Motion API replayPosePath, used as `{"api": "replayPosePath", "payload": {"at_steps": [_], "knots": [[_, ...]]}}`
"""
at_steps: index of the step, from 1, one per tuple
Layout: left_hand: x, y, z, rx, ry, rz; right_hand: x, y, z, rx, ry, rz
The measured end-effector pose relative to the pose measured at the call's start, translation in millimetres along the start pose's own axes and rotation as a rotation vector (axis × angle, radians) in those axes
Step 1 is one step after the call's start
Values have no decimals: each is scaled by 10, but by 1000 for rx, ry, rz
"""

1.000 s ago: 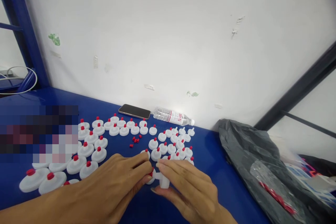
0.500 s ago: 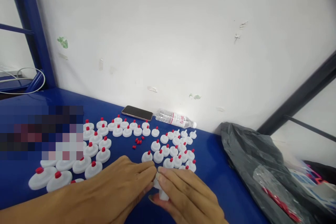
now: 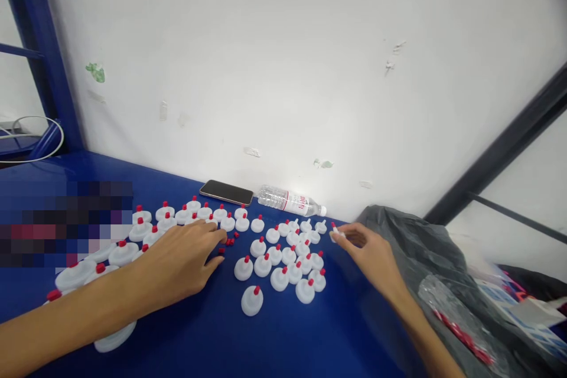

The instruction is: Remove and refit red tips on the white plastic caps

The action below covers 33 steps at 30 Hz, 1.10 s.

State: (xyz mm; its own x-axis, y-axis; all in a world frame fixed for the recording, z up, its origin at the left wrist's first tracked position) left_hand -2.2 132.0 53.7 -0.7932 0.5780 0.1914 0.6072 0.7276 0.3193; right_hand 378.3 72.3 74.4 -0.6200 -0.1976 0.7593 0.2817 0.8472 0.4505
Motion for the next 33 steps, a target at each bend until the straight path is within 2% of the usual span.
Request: {"api": "replayPosePath", "payload": {"at_steps": [4,7,12,18,24,28,33], "knots": [[6,0,91,17,1,23,-110,-13,87,170,-18,115],[15,22,130,28,-22,53,-120,-48,136,250,-5,146],[34,48,141,17,-54,69,-126,-50,176,327,-4,74],[-3,26,107,-18,-82,56,-68,-71,170,281,-55,-51],[-42,22,21,-90,-102,90,-49,-158,297,387,-77,-115],[-62,36,-77,-206,-112,119,-23,-139,261,326,-89,-174],[-122,12,-186,-392,-147,178,164,-140,168,143,-92,-328]]}}
Point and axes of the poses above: each hand's wrist, its own y-axis towards the middle knuckle, its own z-axis out of the palm, x = y × z, the point moved 3 cm from there along y, towards the middle knuckle, and after that the axes turned 14 degrees about y, right-handed, at the moved point
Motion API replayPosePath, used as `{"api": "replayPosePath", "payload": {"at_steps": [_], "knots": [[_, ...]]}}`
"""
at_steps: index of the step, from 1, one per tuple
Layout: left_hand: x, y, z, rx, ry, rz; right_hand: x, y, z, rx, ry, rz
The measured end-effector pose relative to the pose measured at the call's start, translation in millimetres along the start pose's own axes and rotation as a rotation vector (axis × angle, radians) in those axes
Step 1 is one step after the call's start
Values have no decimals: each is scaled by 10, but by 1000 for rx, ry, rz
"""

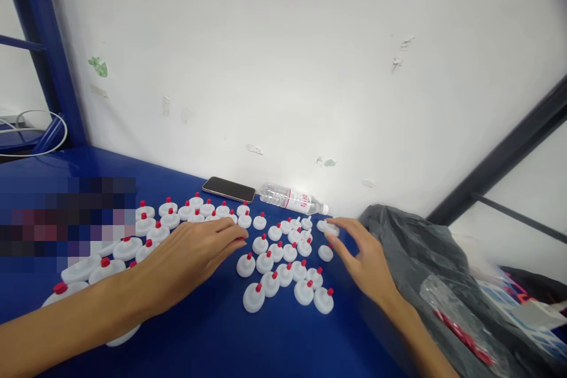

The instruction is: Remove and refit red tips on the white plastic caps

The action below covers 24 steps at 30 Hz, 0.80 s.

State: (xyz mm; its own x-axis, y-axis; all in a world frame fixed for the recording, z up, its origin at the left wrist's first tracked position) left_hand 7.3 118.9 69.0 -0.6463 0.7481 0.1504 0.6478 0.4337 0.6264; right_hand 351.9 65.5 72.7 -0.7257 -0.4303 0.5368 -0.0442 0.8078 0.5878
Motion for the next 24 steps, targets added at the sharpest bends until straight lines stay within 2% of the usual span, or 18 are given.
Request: {"api": "replayPosePath", "payload": {"at_steps": [3,6,9,13,16,20,24], "knots": [[-53,-26,-59,-122,-16,80,183,-34,57,-68,-4,-112],[-110,-58,-141,-215,-24,160,439,-118,223,9,33,-288],[-180,-70,-221,-234,-34,215,727,-212,381,102,75,-446],[-274,-83,-283,-200,-63,270,1045,-283,478,141,68,-586],[-326,-103,-315,-181,-102,293,1171,-303,495,142,48,-657],[-379,-101,-397,-215,-55,296,1212,-329,495,135,42,-708],[-394,-85,-435,-225,-75,298,1180,-361,501,121,98,-644]]}}
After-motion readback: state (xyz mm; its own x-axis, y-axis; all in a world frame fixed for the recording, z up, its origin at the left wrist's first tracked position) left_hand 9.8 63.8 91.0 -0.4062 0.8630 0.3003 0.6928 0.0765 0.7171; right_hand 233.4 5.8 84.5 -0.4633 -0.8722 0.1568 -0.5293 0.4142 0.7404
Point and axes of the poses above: each hand's wrist, its own y-axis towards the middle knuckle, its own z-axis out of the palm, x = y × z, the point moved 3 cm from there along y, towards the middle knuckle, and after that the axes turned 14 degrees about y, right-handed, at the moved point
